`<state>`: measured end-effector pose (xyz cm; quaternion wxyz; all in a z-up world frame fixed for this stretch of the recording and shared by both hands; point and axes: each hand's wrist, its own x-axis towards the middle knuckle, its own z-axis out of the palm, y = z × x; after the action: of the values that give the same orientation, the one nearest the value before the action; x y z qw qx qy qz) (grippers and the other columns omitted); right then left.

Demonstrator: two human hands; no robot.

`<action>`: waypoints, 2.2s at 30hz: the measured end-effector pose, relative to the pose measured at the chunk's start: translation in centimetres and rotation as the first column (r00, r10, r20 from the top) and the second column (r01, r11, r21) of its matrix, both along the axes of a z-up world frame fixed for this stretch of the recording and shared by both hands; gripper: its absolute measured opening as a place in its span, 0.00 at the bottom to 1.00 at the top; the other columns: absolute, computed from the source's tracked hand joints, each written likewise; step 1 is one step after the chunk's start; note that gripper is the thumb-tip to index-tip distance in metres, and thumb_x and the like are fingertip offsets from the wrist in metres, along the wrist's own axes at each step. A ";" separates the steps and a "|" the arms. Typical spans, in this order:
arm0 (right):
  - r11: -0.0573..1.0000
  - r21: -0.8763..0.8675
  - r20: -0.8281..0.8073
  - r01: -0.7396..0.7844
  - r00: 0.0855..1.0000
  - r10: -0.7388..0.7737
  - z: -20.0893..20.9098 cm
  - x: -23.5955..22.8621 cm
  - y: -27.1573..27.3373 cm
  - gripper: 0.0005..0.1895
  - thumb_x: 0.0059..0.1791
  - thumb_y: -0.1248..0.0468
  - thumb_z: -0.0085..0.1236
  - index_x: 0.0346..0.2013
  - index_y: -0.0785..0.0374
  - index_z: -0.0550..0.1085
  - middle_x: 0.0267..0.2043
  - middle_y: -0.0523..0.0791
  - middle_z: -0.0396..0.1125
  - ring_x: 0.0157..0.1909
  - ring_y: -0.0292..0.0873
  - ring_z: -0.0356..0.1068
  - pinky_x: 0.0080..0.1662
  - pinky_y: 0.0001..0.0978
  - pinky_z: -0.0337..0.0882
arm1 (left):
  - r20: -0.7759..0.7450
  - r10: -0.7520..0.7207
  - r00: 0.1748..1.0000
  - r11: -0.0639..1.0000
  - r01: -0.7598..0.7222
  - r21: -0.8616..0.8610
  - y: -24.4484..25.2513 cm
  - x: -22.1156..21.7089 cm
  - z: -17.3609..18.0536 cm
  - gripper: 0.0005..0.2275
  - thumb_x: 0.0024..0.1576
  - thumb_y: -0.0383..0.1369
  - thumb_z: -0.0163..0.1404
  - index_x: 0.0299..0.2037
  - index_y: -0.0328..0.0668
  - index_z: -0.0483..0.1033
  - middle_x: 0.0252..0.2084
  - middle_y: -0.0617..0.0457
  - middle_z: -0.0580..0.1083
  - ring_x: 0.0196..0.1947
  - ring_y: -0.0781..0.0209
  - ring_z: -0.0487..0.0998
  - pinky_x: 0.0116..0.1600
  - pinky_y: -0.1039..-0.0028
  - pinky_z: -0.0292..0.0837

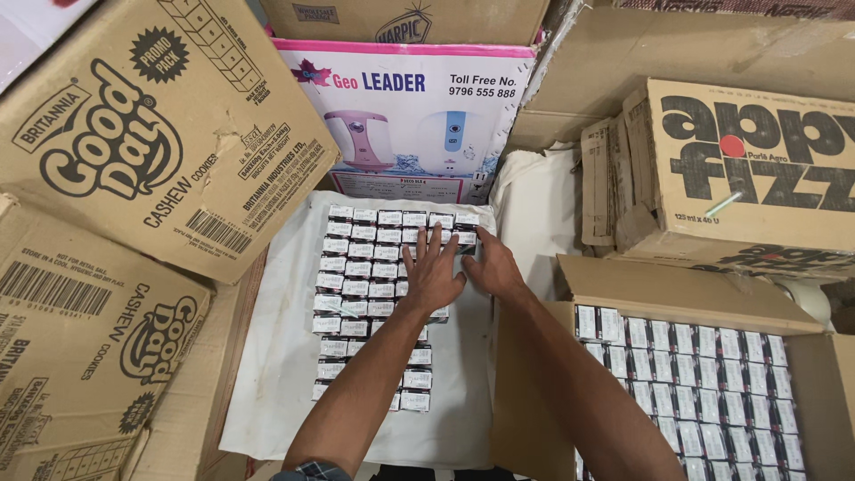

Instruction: The person repeatedly picks up small white boxes from a stack on a white sheet and places them into a larger cardboard box. The person arranges the boxes in neat rows inside the larger box.

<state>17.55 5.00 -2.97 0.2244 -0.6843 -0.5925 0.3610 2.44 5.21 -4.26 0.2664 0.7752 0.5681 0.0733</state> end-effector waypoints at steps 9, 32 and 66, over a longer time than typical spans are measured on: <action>0.990 0.000 -0.103 0.140 0.985 -0.139 -3.2 0.9 0.1 0.30 0.46 0.65 0.60 0.63 0.54 0.65 0.59 0.50 0.69 0.64 0.53 0.68 0.64 0.50 0.68 | 0.006 -0.035 0.999 0.998 0.034 0.045 -0.7 -0.2 0.0 0.34 0.52 0.39 0.51 0.72 0.46 0.56 0.78 0.42 0.45 0.77 0.36 0.38 0.70 0.32 0.31; 0.993 0.119 0.121 0.013 0.992 -0.027 -2.2 0.2 -1.0 0.22 0.46 0.64 0.57 0.54 0.49 0.65 0.50 0.50 0.71 0.58 0.57 0.71 0.58 0.56 0.71 | 0.091 -0.045 0.995 0.998 0.039 0.058 -2.2 -1.2 0.1 0.32 0.53 0.38 0.51 0.71 0.48 0.58 0.77 0.43 0.48 0.77 0.38 0.40 0.72 0.36 0.32; 0.940 0.201 -0.517 0.277 0.845 -0.139 8.7 8.4 -17.4 0.30 0.45 0.73 0.66 0.61 0.62 0.66 0.55 0.50 0.74 0.60 0.42 0.70 0.53 0.33 0.76 | 0.819 -0.151 0.553 0.961 0.276 -0.010 -10.3 2.5 12.0 0.17 0.56 0.21 0.56 0.57 0.32 0.76 0.57 0.32 0.74 0.53 0.36 0.78 0.55 0.58 0.78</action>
<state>25.94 -12.42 5.71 0.4971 -0.5926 -0.4797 0.4143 4.98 -5.10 7.71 0.5557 0.6983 0.2882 0.3471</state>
